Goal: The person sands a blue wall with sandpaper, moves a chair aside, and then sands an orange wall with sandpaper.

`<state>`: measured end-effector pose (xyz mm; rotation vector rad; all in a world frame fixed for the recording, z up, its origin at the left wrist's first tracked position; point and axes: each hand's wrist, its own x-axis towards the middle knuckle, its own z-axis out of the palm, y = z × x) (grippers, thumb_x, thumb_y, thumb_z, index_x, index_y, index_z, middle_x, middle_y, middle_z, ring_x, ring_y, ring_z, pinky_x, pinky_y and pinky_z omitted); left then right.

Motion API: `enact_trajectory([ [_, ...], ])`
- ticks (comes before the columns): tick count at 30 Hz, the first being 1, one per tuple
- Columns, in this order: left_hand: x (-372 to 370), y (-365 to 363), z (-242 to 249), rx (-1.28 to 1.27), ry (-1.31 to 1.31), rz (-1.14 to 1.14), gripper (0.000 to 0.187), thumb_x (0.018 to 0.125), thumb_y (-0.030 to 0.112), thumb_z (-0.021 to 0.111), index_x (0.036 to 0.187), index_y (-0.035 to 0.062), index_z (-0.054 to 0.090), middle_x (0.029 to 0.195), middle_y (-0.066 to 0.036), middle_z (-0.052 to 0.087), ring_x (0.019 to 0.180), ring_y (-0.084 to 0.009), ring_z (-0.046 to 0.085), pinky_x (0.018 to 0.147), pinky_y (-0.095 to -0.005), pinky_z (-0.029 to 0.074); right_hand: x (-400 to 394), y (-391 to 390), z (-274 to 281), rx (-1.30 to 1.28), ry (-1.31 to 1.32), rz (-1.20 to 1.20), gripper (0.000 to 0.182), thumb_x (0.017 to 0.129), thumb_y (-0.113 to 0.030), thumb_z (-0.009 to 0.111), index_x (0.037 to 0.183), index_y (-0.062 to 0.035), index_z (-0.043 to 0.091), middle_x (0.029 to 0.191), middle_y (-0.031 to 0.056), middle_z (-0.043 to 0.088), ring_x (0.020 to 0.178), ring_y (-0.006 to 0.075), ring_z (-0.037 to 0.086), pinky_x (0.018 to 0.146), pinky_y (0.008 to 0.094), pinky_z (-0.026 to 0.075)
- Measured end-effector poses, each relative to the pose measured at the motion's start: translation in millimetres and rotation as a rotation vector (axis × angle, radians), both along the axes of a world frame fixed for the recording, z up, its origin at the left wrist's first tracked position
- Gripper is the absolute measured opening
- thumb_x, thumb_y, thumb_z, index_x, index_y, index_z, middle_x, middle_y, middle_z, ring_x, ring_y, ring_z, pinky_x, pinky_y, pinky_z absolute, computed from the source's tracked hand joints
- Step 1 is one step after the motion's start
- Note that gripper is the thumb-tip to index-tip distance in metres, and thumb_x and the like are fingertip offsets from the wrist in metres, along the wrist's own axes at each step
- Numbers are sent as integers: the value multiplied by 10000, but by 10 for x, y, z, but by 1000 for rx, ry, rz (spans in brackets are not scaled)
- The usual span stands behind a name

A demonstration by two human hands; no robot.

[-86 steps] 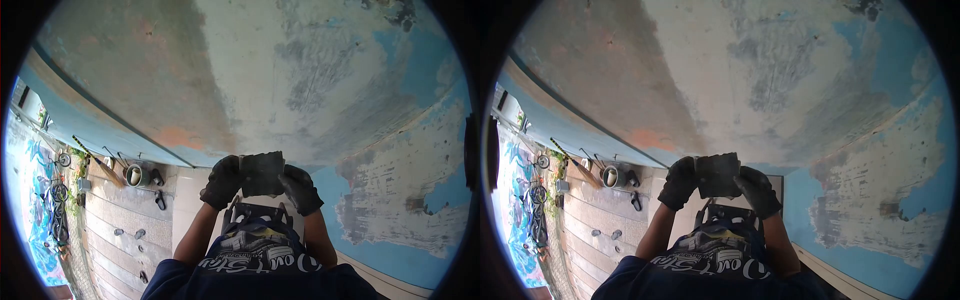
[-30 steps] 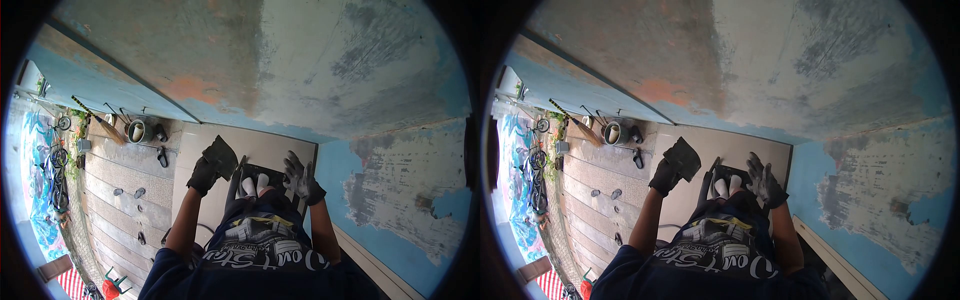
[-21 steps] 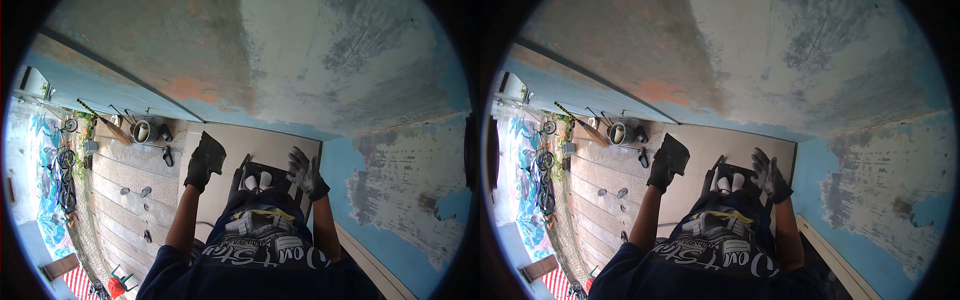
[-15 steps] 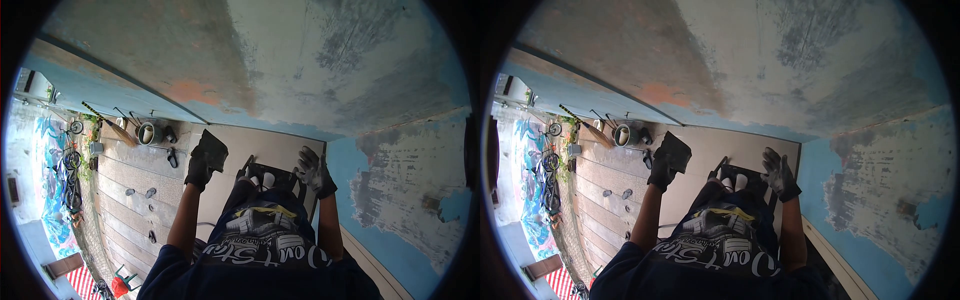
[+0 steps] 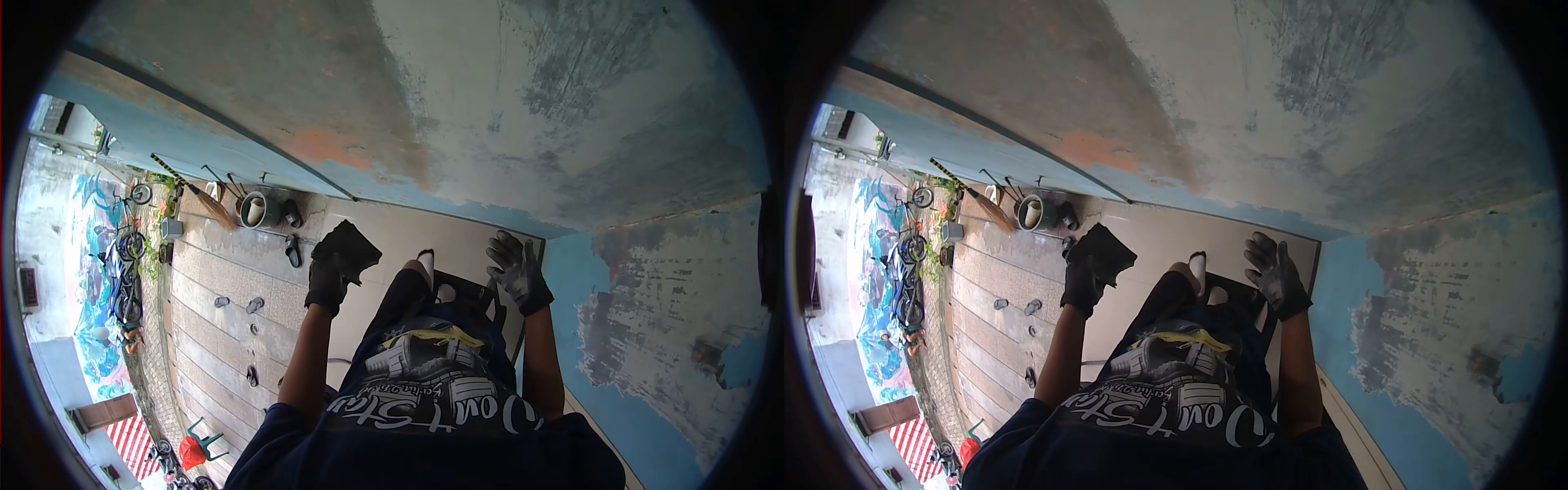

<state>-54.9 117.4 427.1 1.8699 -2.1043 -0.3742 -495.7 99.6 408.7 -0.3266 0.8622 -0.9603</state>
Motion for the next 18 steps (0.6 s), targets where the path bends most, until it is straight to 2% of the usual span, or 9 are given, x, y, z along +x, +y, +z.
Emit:
enact_trajectory([
  [2, 3, 20, -90, 153, 944, 547, 323, 748, 117, 777, 1035, 35, 656, 1068, -208, 687, 1014, -417, 647, 868, -471, 541, 10, -58, -94, -22, -35, 26, 704, 953, -701, 497, 1407, -166, 553, 1388, 51, 576, 1327, 212, 473, 1061, 504, 331],
  [3, 60, 44, -96, 149, 941, 550, 323, 748, 117, 777, 1035, 35, 656, 1068, -208, 687, 1014, -417, 647, 868, -471, 541, 5, -83, -132, -24, -39, 29, 704, 953, -701, 497, 1407, -166, 553, 1388, 51, 576, 1327, 212, 473, 1061, 504, 331],
  [5, 188, 99, -15, -6, -74, 178, 292, 751, 122, 775, 1010, 41, 666, 1008, -195, 702, 954, -410, 666, 814, -459, 558, 5, -113, -179, 17, 27, 33, 685, 941, -676, 548, 1393, -162, 576, 1364, 64, 607, 1290, 248, 522, 1043, 512, 371],
  [9, 255, 109, -5, 25, -108, 132, 280, 749, 136, 778, 988, 42, 667, 1004, -197, 704, 975, -419, 658, 818, -471, 553, -116, -49, -397, 132, 30, 7, 676, 941, -680, 544, 1386, -173, 580, 1355, 68, 606, 1278, 246, 522, 1027, 523, 374],
  [11, 209, 59, 64, -3, -56, 111, 249, 786, 110, 752, 1011, 38, 672, 1017, -195, 703, 975, -389, 673, 833, -438, 564, -141, 55, -428, 201, 15, -51, 722, 948, -712, 492, 1406, -158, 551, 1420, 81, 547, 1377, 278, 433, 1130, 600, 234],
  [12, 223, 17, 66, -6, -62, 108, 249, 786, 110, 752, 1011, 38, 672, 1017, -195, 703, 975, -389, 673, 833, -438, 564, -157, 107, -464, 199, 9, -55, 722, 948, -712, 492, 1406, -158, 551, 1420, 81, 547, 1377, 278, 433, 1130, 600, 234],
  [15, 318, -159, -107, 103, -91, 102, 253, 890, 116, 674, 1128, 34, 644, 1092, -159, 692, 1002, -309, 684, 855, -387, 576, -224, 286, -622, 194, -53, -126, 741, 939, -733, 481, 1411, -165, 546, 1404, 73, 550, 1339, 268, 457, 1098, 596, 290],
  [17, 456, -352, -449, 89, 888, 227, 292, 986, 153, 575, 1254, 39, 581, 1173, -109, 652, 1045, -227, 663, 870, -348, 581, -257, 406, -750, 171, -99, -213, 717, 946, -715, 487, 1400, -164, 557, 1362, 71, 565, 1255, 259, 495, 1047, 561, 376],
  [18, 589, -482, -545, 106, 657, 123, 354, 1014, 221, 550, 1321, 47, 525, 1218, -84, 614, 1078, -202, 641, 869, -350, 580, -279, 471, -812, 170, -102, -221, 717, 946, -715, 487, 1400, -164, 557, 1362, 71, 565, 1255, 259, 495, 1047, 561, 376],
])
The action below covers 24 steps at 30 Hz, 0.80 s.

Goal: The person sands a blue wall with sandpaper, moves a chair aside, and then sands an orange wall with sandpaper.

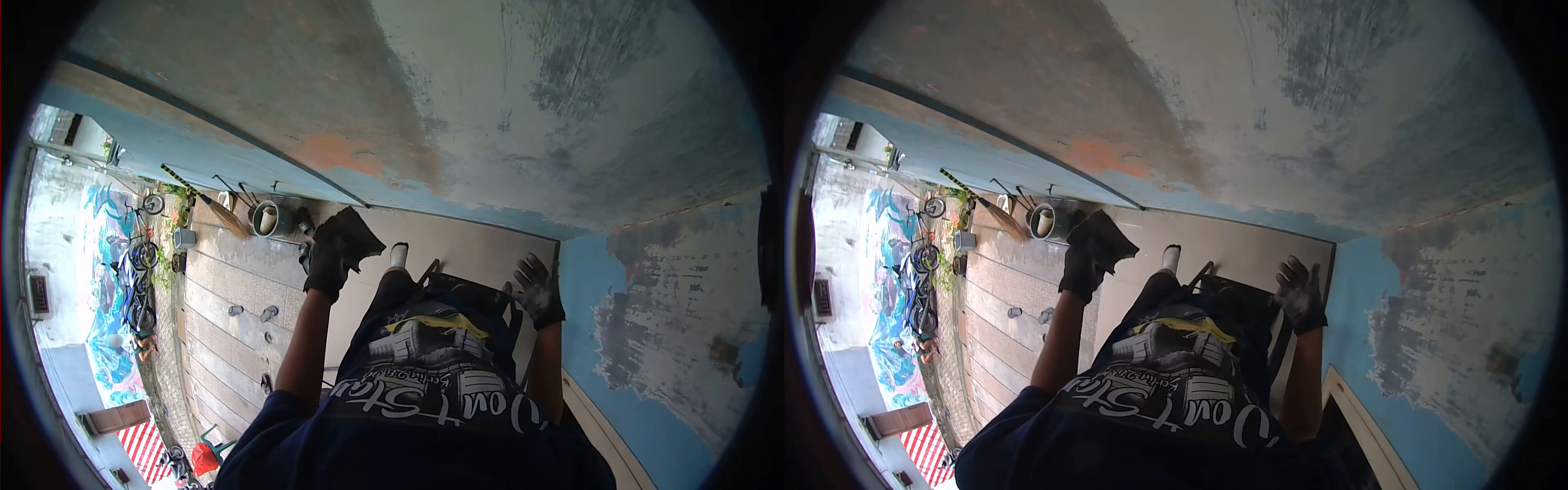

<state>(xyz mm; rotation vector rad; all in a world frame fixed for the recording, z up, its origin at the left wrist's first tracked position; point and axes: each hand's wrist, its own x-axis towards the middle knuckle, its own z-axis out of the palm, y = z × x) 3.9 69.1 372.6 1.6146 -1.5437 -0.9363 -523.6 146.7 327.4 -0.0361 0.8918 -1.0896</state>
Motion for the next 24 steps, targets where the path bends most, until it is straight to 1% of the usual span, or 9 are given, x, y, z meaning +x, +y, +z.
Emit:
enact_trajectory([
  [5, -102, -711, 223, -55, 298, -67, 336, 993, 200, 599, 1282, 38, 541, 1212, -94, 611, 1104, -212, 632, 880, -350, 564, -38, 138, -202, -51, -24, -193, 637, 981, -631, 506, 1386, -144, 572, 1303, 73, 592, 1169, 233, 520, 996, 487, 444],
  [7, -130, -870, 478, -290, -350, -297, 325, 957, 152, 641, 1239, 21, 547, 1158, -83, 623, 1095, -210, 633, 875, -355, 546, -68, 143, -565, -116, 66, -98, 709, 975, -712, 415, 1471, -213, 500, 1452, 13, 540, 1329, 191, 462, 989, 427, 381],
  [11, 41, -1102, 540, -43, -102, -388, 253, 871, 5, 614, 1124, 17, 602, 1058, -117, 622, 967, -258, 640, 859, -345, 526, 383, -53, -465, -194, 349, 176, 623, 1046, -546, 431, 1491, -112, 462, 1471, 53, 538, 1367, 193, 469, 1029, 380, 394],
  [13, 302, -1257, 303, -177, -514, -646, 211, 884, 38, 577, 1087, 29, 632, 1011, -131, 626, 934, -307, 651, 874, -376, 539, 743, -161, -709, -440, 492, 510, 595, 1067, -453, 443, 1496, -40, 431, 1478, 101, 530, 1395, 230, 462, 1133, 407, 350],
  [17, 748, -1563, -1239, 170, -193, -674, 220, 863, 91, 621, 1081, 71, 642, 979, -124, 612, 925, -336, 650, 866, -415, 550, 1909, -554, -1695, -478, 352, 430, 578, 1067, -369, 481, 1501, 5, 398, 1506, 149, 493, 1440, 287, 425, 1191, 417, 307],
  [19, 1155, -1639, -2362, -151, -172, -698, 202, 885, 98, 611, 1079, 50, 638, 1008, -130, 630, 942, -327, 649, 867, -404, 551, 2576, -586, -2063, -636, 964, 478, 590, 1064, -374, 483, 1506, 7, 390, 1506, 177, 486, 1444, 305, 418, 1192, 445, 303],
  [21, 1328, -1629, -2262, -163, -76, -850, 214, 895, 117, 606, 1089, 33, 637, 1055, -151, 643, 974, -329, 643, 892, -410, 535, 3143, -526, -2152, -535, 1010, 259, 596, 1065, -388, 474, 1504, 7, 394, 1496, 201, 490, 1433, 313, 431, 1183, 475, 307],
  [22, 1507, -1583, -2268, 258, 148, -750, 279, 900, 101, 650, 1170, 35, 621, 1080, -87, 681, 1034, -181, 642, 923, -346, 531, 3382, -508, -2093, -525, 1015, 281, 596, 1065, -388, 474, 1504, 7, 394, 1496, 201, 490, 1433, 313, 431, 1183, 475, 307],
  [24, 1681, -1421, -2288, 252, 179, -689, 299, 902, 107, 654, 1190, 40, 614, 1095, -85, 679, 1042, -165, 635, 916, -348, 536, 3646, -433, -2014, -585, 382, -66, 608, 1058, -412, 485, 1498, 0, 405, 1484, 213, 497, 1414, 319, 453, 1167, 492, 324],
])
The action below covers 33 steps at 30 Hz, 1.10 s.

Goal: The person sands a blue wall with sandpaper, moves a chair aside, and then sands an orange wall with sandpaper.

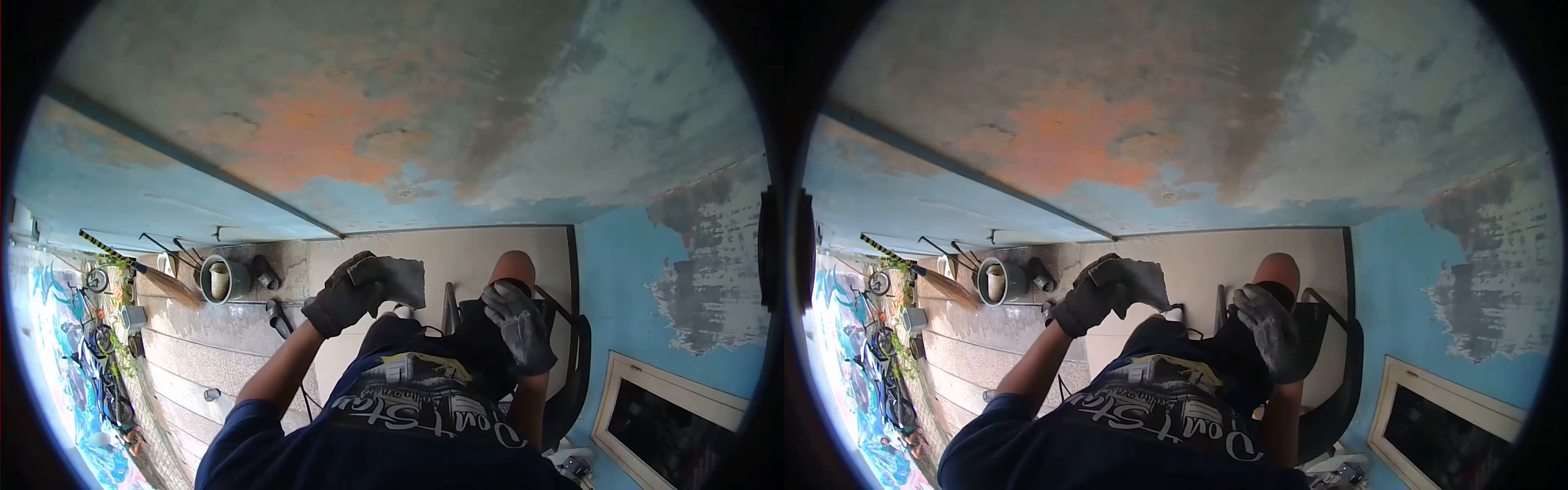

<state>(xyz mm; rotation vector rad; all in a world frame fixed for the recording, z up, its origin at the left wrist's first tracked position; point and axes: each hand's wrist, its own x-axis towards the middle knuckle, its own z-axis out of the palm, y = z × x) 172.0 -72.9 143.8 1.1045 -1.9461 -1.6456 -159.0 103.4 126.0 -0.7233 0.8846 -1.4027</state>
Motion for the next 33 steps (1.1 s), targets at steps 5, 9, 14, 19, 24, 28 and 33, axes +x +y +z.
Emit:
enact_trajectory([
  [5, 456, 129, 146, -213, 100, 119, 344, 935, 87, 621, 1272, 25, 584, 1181, -92, 672, 1058, -145, 632, 886, -341, 550, 650, -220, -11, 100, 28, -45, 605, 1052, -411, 500, 1496, -10, 414, 1451, 197, 529, 1351, 309, 519, 1135, 477, 372],
  [9, 563, 299, 75, 4, 177, 176, 434, 913, 87, 651, 1329, 7, 554, 1219, -90, 669, 1088, -157, 625, 928, -354, 537, 1219, -435, 481, -32, 434, 32, 582, 1058, -381, 491, 1484, 9, 420, 1409, 166, 562, 1287, 295, 571, 1100, 427, 429],
  [14, 665, 566, 193, 11, 350, 133, 460, 918, 84, 652, 1357, 8, 539, 1251, -104, 658, 1130, -176, 617, 964, -357, 517, 1570, -452, 619, -654, 1642, 10, 273, 931, -124, 652, 1181, -19, 620, 1199, 179, 635, 1109, 353, 639, 924, 419, 539],
  [19, 711, 716, 188, -114, 322, 162, 405, 957, 120, 621, 1341, 8, 556, 1236, -96, 666, 1107, -170, 618, 978, -346, 504, 1887, -272, 716, 87, 972, 8, 180, 926, -146, 666, 1076, -46, 656, 1108, 158, 678, 966, 346, 672, 841, 415, 545],
  [24, 791, 801, 202, 177, 333, 214, 291, 1002, 122, 579, 1271, 25, 633, 1096, -44, 705, 984, -115, 622, 861, -300, 529, 1800, -170, 448, -93, 1105, 17, 185, 919, -142, 668, 1079, -48, 675, 1018, 148, 690, 891, 304, 681, 808, 395, 537],
  [28, 811, 830, 143, 220, 383, 259, 253, 989, 129, 607, 1220, 45, 667, 1018, -18, 710, 919, -107, 632, 808, -279, 535, 1834, -255, 381, 86, 963, -25, 217, 925, -179, 673, 1099, -48, 688, 935, 110, 701, 859, 227, 669, 798, 351, 531],
  [33, 961, 684, 121, -160, 9, 188, 217, 993, 152, 607, 1132, 11, 694, 1000, -47, 719, 919, -108, 638, 822, -279, 531, 1932, -472, 490, 285, 871, -5, 344, 944, -335, 693, 1093, -25, 705, 966, 68, 724, 858, 165, 661, 814, 314, 523],
])
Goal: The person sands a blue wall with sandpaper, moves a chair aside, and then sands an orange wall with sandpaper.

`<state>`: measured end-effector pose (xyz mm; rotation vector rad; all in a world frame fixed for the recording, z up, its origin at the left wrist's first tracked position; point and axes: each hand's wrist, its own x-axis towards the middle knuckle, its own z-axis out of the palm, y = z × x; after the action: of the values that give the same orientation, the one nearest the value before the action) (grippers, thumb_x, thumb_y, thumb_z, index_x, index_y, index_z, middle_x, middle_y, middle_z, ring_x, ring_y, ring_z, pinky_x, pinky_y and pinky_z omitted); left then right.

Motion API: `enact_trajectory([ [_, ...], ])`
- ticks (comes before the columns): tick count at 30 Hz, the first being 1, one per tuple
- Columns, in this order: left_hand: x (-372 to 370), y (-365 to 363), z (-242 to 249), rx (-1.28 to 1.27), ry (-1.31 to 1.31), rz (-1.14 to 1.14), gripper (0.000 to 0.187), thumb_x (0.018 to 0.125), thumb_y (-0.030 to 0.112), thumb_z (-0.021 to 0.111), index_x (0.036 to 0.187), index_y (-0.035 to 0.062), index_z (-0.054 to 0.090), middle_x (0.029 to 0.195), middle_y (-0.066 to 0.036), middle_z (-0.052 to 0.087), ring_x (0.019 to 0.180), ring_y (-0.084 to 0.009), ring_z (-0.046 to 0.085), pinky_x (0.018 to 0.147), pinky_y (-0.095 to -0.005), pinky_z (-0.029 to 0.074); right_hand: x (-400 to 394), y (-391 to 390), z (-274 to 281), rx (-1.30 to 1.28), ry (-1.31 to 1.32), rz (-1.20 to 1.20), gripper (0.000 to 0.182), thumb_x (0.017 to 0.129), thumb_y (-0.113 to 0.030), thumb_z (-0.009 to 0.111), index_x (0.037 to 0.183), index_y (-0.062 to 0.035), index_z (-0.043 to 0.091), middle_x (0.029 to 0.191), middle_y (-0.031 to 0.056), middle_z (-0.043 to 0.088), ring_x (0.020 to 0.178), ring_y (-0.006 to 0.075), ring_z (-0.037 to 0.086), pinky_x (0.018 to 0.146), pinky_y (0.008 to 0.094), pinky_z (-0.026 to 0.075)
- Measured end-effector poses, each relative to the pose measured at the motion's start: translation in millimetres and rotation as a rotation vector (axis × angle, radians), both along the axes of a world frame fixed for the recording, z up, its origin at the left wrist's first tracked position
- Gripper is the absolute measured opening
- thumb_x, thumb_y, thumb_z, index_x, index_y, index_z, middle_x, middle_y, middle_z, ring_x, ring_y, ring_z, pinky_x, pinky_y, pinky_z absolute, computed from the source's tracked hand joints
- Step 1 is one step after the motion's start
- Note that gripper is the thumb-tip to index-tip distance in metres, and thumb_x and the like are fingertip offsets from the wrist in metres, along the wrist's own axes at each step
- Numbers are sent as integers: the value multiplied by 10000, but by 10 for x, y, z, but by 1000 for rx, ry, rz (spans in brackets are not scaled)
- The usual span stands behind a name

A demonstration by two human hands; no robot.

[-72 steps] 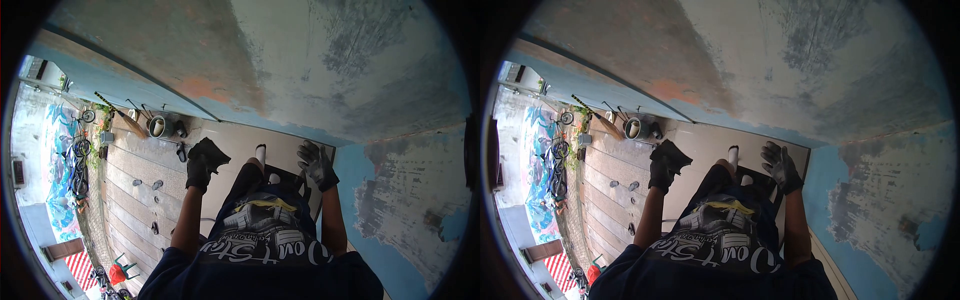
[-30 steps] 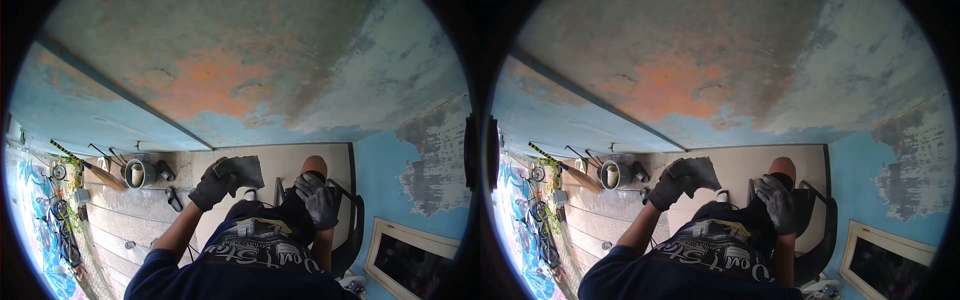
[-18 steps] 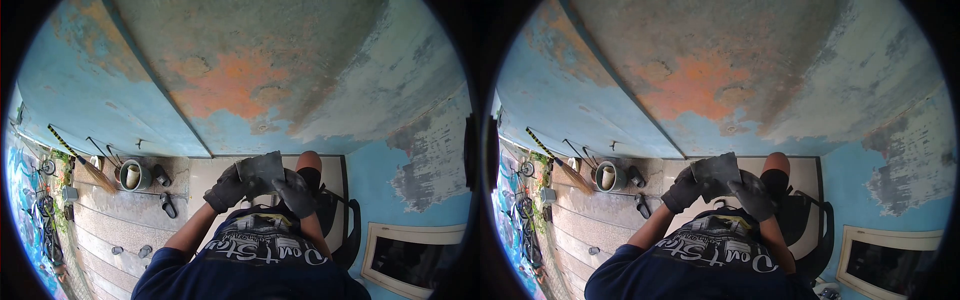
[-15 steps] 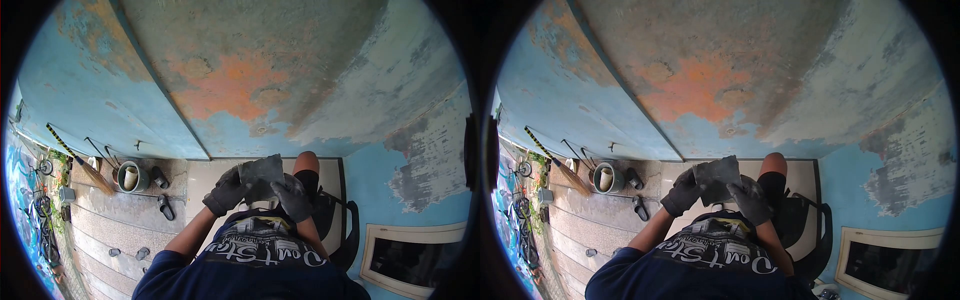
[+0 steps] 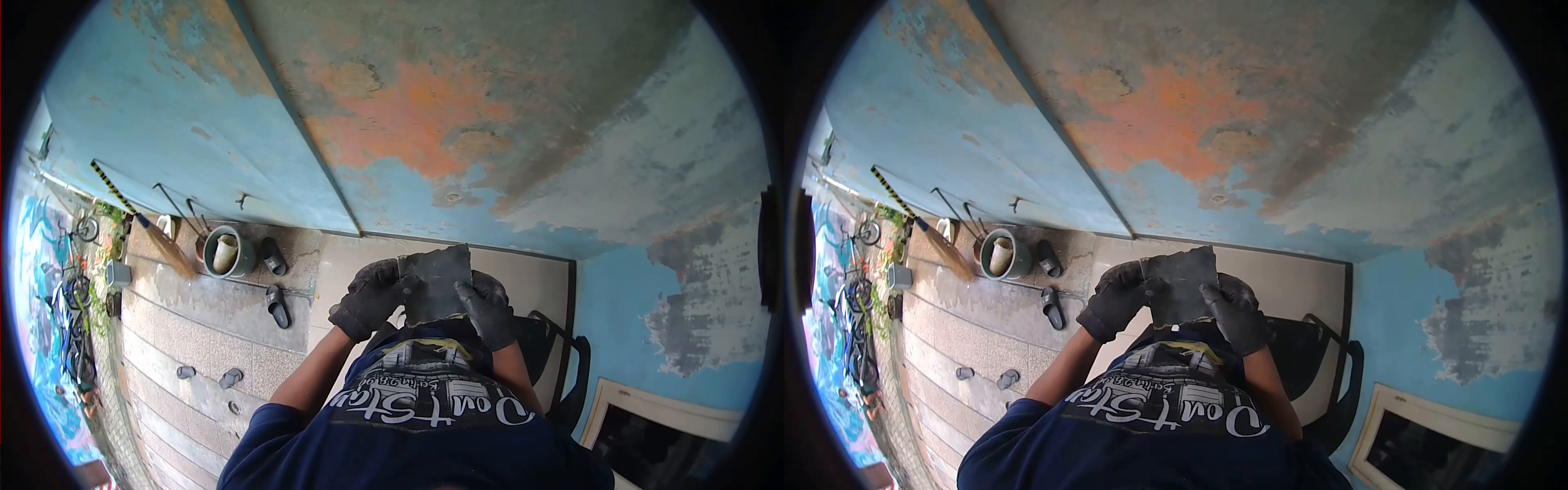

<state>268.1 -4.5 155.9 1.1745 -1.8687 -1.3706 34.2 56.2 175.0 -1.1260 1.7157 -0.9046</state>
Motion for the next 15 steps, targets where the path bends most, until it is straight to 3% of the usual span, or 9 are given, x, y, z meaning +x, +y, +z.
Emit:
enact_trajectory([
  [4, -36, -16, 207, 344, 330, 293, 245, 1002, 193, 610, 1089, -17, 702, 1008, -72, 727, 902, -111, 657, 787, -294, 557, -83, -321, -103, 119, -32, 82, 356, 919, -263, 744, 1127, 17, 676, 1086, 92, 735, 974, 145, 680, 874, 309, 538],
  [6, -10, -43, 346, 341, 287, 345, 257, 1002, 211, 619, 1093, -14, 702, 996, -68, 730, 886, -113, 663, 771, -299, 564, -106, -482, -383, -1, -229, 137, 302, 891, -249, 763, 1065, -8, 711, 953, 65, 746, 857, 140, 665, 793, 310, 535],
  [11, 117, -133, 174, 455, 318, 417, 283, 1018, 211, 594, 1176, -7, 683, 1035, -64, 725, 929, -122, 663, 802, -306, 563, 1, -743, -285, 42, -256, 283, 317, 875, -244, 779, 1069, -4, 709, 945, 72, 747, 859, 151, 680, 805, 314, 541],
  [13, 195, -127, 186, 415, 198, 487, 267, 976, 242, 656, 998, -13, 729, 851, -71, 720, 743, -115, 642, 673, -309, 540, 90, -813, -479, 52, -197, 323, 318, 881, -235, 773, 1082, 1, 705, 949, 71, 747, 870, 147, 684, 811, 312, 543],
  [15, 413, -69, 245, 319, 37, 489, 254, 961, 239, 667, 963, -6, 733, 811, -77, 701, 705, -118, 623, 646, -322, 519, 204, -848, -887, 137, -310, 371, 296, 896, -196, 760, 1099, 9, 696, 956, 76, 748, 896, 136, 694, 813, 299, 551],
])
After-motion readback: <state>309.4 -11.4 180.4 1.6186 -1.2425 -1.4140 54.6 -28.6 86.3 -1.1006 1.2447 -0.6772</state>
